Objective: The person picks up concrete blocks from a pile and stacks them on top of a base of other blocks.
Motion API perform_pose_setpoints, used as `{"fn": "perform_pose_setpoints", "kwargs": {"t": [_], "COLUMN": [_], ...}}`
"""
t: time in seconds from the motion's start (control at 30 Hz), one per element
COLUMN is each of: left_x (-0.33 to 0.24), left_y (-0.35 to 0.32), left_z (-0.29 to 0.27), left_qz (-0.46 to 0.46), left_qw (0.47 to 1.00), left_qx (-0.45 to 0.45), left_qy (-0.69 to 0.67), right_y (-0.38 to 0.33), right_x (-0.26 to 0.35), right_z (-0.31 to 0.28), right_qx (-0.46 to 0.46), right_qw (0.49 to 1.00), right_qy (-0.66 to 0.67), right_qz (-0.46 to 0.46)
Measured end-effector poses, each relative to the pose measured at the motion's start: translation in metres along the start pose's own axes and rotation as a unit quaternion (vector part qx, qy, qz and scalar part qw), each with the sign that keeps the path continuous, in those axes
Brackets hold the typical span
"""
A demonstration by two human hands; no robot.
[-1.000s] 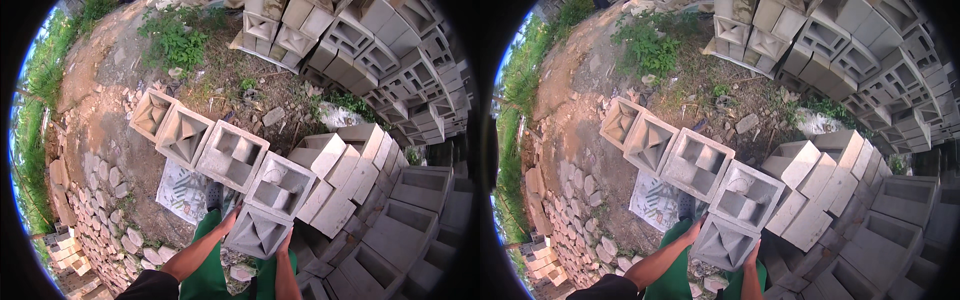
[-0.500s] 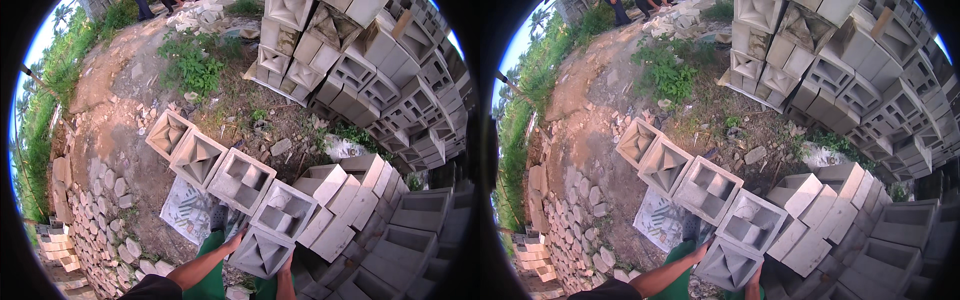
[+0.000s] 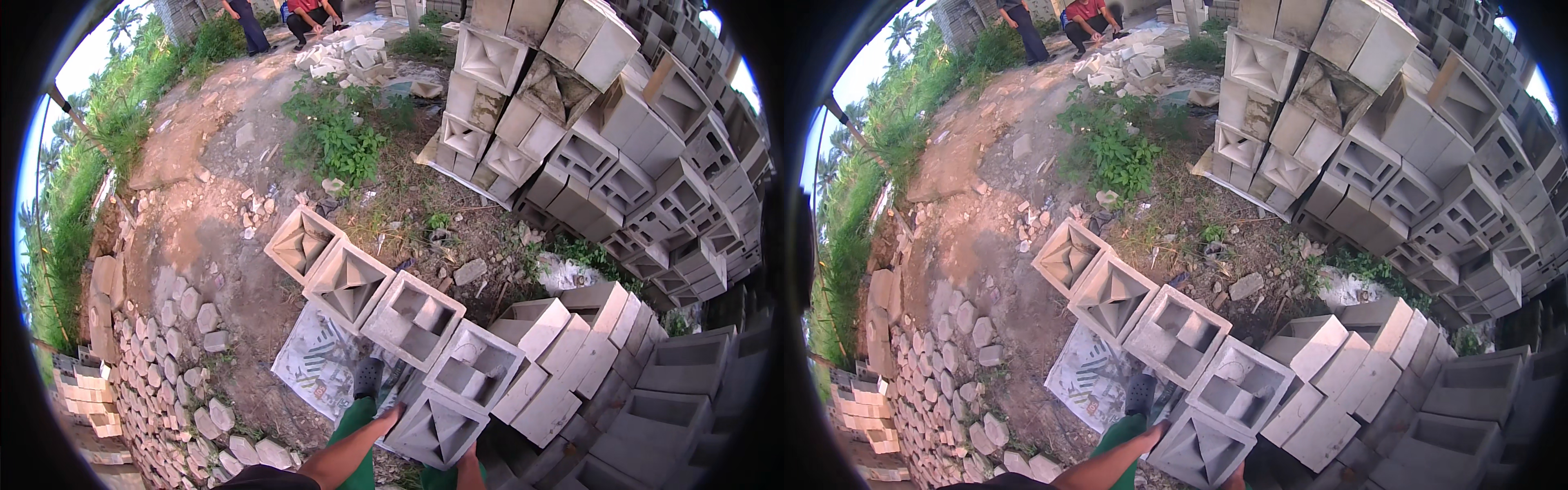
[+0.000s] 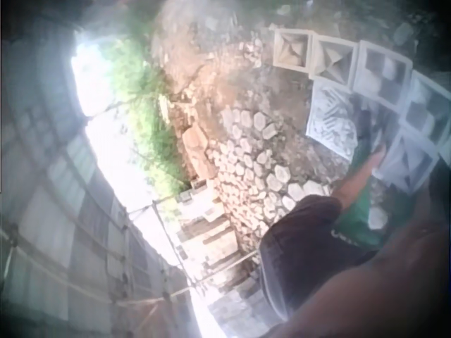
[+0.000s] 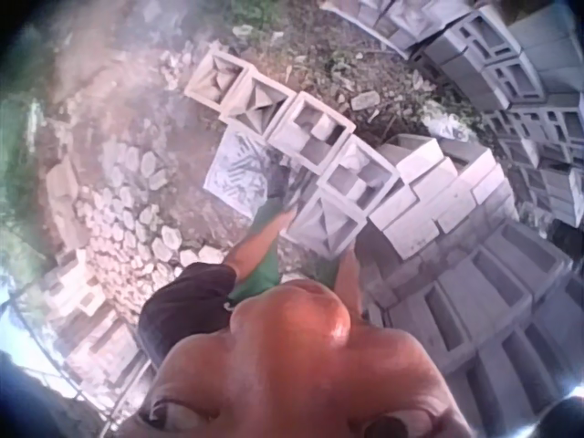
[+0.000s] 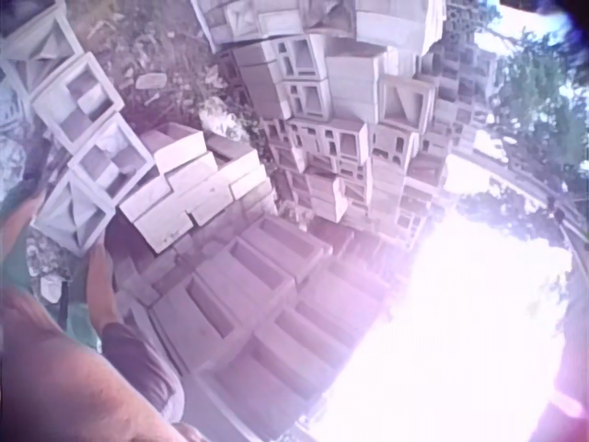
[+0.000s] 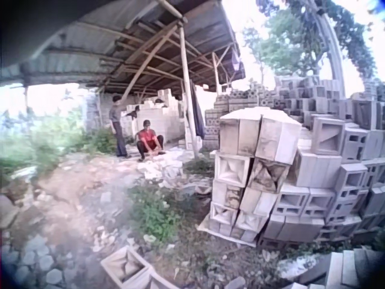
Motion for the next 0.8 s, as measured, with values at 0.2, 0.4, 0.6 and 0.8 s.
{"fn": "perform_pose_setpoints", "kwargs": {"t": [0.2, 0.4, 0.6, 0.8], "left_x": [-0.02, -0.031, -0.042, -0.054], "left_y": [-0.008, -0.008, -0.026, -0.102], "left_z": [0.01, 0.016, 0.017, 0.026], "left_qz": [0.0, -0.003, 0.012, 0.062], "left_qw": [1.0, 1.0, 0.998, 0.989], "left_qx": [0.012, 0.012, -0.004, -0.074], "left_qy": [0.013, 0.028, 0.061, 0.108], "right_y": [0.003, 0.004, -0.001, -0.047], "right_x": [0.002, 0.01, 0.015, 0.015], "right_z": [0.029, 0.041, 0.047, 0.043], "right_qx": [-0.015, -0.021, -0.02, -0.07], "right_qw": [1.0, 0.999, 0.999, 0.993], "right_qy": [-0.002, -0.016, -0.025, -0.03], "right_qz": [0.012, 0.025, 0.038, 0.093]}}
Point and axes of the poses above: each hand's wrist, its own y-axis towards the middle knuckle, its own z-axis out of the palm, x = y × z, the point moved 4 cm from there along y, towards the middle knuckle, and after that the axes turned 9 degrees about z, right-handed, at the moved point
